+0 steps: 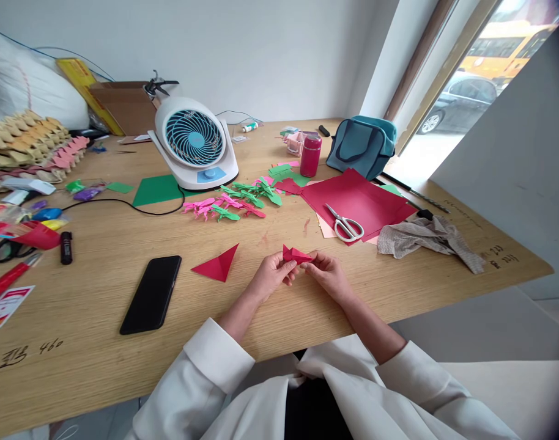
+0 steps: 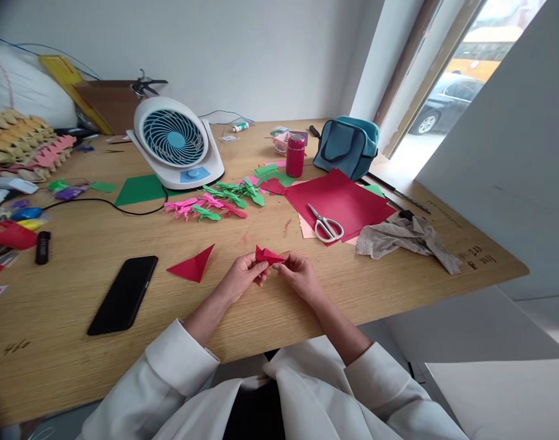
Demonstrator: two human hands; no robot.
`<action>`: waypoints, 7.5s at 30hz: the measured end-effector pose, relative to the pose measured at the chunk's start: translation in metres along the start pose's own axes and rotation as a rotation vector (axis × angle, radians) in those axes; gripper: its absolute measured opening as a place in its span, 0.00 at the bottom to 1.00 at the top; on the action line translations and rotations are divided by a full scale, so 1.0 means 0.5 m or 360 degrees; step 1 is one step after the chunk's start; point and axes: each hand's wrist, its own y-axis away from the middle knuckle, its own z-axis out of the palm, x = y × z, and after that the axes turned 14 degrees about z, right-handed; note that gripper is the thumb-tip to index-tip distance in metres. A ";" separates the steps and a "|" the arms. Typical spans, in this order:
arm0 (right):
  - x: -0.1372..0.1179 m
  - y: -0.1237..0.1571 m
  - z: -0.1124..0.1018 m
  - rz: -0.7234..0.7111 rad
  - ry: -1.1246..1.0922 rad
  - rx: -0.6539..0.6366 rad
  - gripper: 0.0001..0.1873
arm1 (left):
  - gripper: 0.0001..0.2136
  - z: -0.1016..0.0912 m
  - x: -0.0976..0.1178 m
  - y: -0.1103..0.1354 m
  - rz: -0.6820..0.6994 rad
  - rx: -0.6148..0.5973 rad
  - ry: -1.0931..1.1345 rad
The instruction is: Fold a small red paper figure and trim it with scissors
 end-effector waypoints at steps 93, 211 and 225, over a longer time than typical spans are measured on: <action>-0.003 0.003 -0.015 -0.0120 -0.0015 -0.0004 0.16 | 0.04 -0.006 -0.009 0.007 0.0420 0.0027 -0.0641; 0.022 -0.010 -0.016 0.0158 -0.0098 0.0015 0.19 | 0.10 0.032 -0.011 0.018 0.0759 -0.0202 -0.1125; 0.010 -0.005 -0.008 0.0192 -0.0308 -0.0036 0.19 | 0.09 0.036 -0.016 0.019 0.0754 -0.0276 -0.1105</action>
